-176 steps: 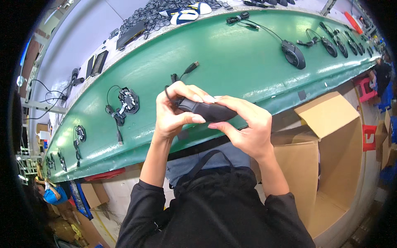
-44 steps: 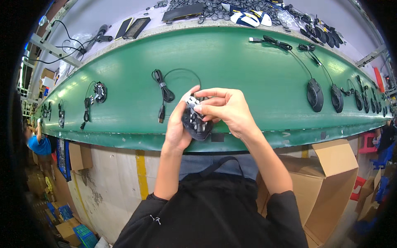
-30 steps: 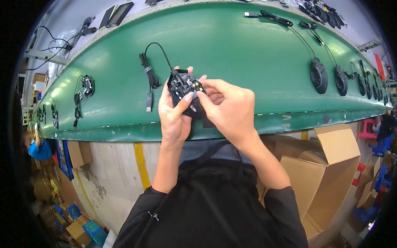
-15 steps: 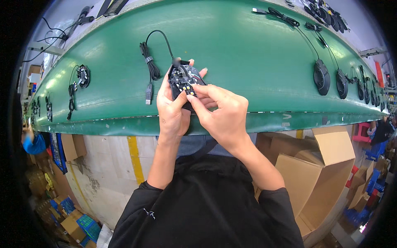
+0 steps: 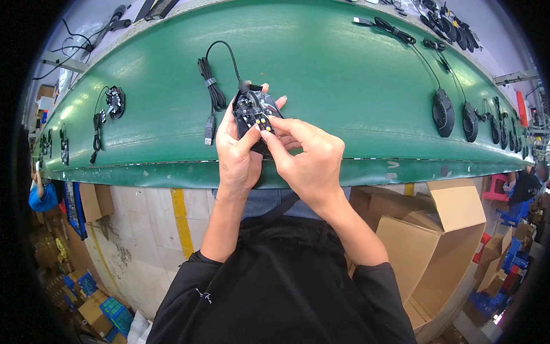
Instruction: The person assembles computer mice by fitting the outer shells onto the internal components by hand and places the assembled mice into a cardboard box.
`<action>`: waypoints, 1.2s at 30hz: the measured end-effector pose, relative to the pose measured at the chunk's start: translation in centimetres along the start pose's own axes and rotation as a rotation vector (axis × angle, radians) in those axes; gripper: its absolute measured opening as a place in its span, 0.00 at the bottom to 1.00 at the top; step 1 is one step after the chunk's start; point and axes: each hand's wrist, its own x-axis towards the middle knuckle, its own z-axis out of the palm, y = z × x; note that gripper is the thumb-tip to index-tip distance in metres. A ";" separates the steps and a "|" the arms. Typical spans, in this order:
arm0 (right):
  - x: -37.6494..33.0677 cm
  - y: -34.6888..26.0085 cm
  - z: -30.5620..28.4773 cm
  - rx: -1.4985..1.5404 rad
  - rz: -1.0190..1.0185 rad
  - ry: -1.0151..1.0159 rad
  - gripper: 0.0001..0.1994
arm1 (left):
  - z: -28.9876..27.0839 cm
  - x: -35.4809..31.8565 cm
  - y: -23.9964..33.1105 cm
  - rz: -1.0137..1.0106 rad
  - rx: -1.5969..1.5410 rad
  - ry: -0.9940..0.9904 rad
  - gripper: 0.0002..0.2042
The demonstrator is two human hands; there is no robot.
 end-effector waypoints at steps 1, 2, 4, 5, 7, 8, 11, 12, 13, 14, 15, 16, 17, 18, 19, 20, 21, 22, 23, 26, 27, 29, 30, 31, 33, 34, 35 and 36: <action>0.0 -0.1 0.1 -0.013 -0.014 0.007 0.10 | 0.0 0.0 0.0 0.002 0.004 0.002 0.31; 0.0 0.0 0.1 -0.014 -0.016 0.005 0.10 | 0.1 0.0 0.2 0.005 0.003 0.002 0.31; -0.1 0.2 0.2 0.009 -0.007 0.022 0.10 | 0.4 -0.1 0.6 -0.043 -0.052 0.020 0.30; 0.0 0.1 0.3 0.007 -0.008 0.021 0.10 | 0.4 -0.1 0.5 -0.041 -0.054 0.019 0.30; 0.1 -0.1 0.3 -0.006 0.001 0.023 0.10 | 0.3 -0.1 0.3 -0.006 -0.002 -0.007 0.29; 0.2 0.0 0.4 -0.005 0.001 0.024 0.10 | 0.4 -0.1 0.4 -0.006 0.000 -0.008 0.29; 0.2 0.1 0.4 -0.129 -0.147 0.020 0.11 | 0.3 0.0 0.7 -0.029 -0.047 0.003 0.29; 0.4 0.0 0.2 -0.042 -0.055 -0.001 0.11 | 0.1 0.0 0.6 -0.028 -0.060 -0.007 0.29; 0.6 -0.1 0.0 0.046 0.037 -0.022 0.11 | -0.1 0.0 0.6 -0.027 -0.073 -0.018 0.29; 0.8 0.0 -0.3 0.060 0.052 -0.032 0.11 | 0.2 0.0 1.0 -0.051 -0.081 -0.012 0.30; 0.9 -0.1 -0.6 0.059 0.053 -0.034 0.11 | 0.2 0.0 1.1 -0.050 -0.083 -0.010 0.30; 1.0 -0.2 -0.8 0.074 0.104 -0.059 0.12 | 0.2 -0.1 1.1 -0.055 -0.072 -0.014 0.30; 1.0 -0.3 -1.0 0.088 0.155 -0.082 0.12 | 0.2 0.0 1.1 -0.060 -0.063 -0.019 0.30; 1.0 -0.4 -0.9 0.086 0.159 -0.080 0.12 | 0.2 0.0 1.1 -0.061 -0.065 -0.019 0.30; 1.0 -0.3 -0.8 0.084 0.159 -0.080 0.12 | 0.3 0.0 1.0 -0.055 -0.063 -0.012 0.30; 0.9 -0.2 -0.6 0.098 0.141 -0.060 0.12 | 0.2 0.0 1.0 -0.048 -0.059 -0.004 0.30; 0.9 -0.1 -0.4 0.112 0.123 -0.040 0.11 | 0.2 0.0 1.0 -0.049 -0.059 -0.004 0.30; 0.8 -0.1 -0.3 0.111 0.123 -0.040 0.11 | 0.1 0.0 0.9 -0.043 -0.058 -0.008 0.30; 0.7 -0.1 -0.2 0.109 0.123 -0.047 0.11 | 0.0 0.0 0.9 -0.036 -0.055 -0.010 0.29; 0.7 -0.1 0.0 0.098 0.111 -0.054 0.11 | -0.1 0.0 1.0 -0.037 -0.062 -0.006 0.29; 0.7 -0.1 0.0 0.090 0.099 -0.053 0.11 | -0.1 -0.1 1.0 -0.036 -0.062 -0.005 0.29; 0.6 -0.1 0.0 0.082 0.107 -0.061 0.11 | -0.1 -0.1 1.0 -0.039 -0.069 -0.004 0.30; 0.6 0.0 0.0 0.075 0.115 -0.067 0.12 | -0.1 -0.1 1.0 -0.039 -0.070 -0.003 0.30; 0.5 0.0 0.1 0.074 0.115 -0.067 0.12 | -0.2 0.0 0.9 -0.037 -0.063 -0.001 0.30; 0.4 0.0 0.3 0.048 0.084 -0.051 0.11 | -0.2 0.0 0.9 -0.035 -0.056 0.002 0.30; 0.3 0.0 0.4 0.047 0.083 -0.051 0.11 | -0.1 0.0 1.0 -0.039 -0.044 0.009 0.30; 0.2 0.0 0.6 -0.005 0.015 -0.032 0.11 | -0.1 0.0 1.1 -0.043 -0.031 0.017 0.30; 0.1 0.0 0.8 -0.056 -0.054 -0.013 0.11 | -0.1 0.0 1.2 -0.042 -0.032 0.017 0.30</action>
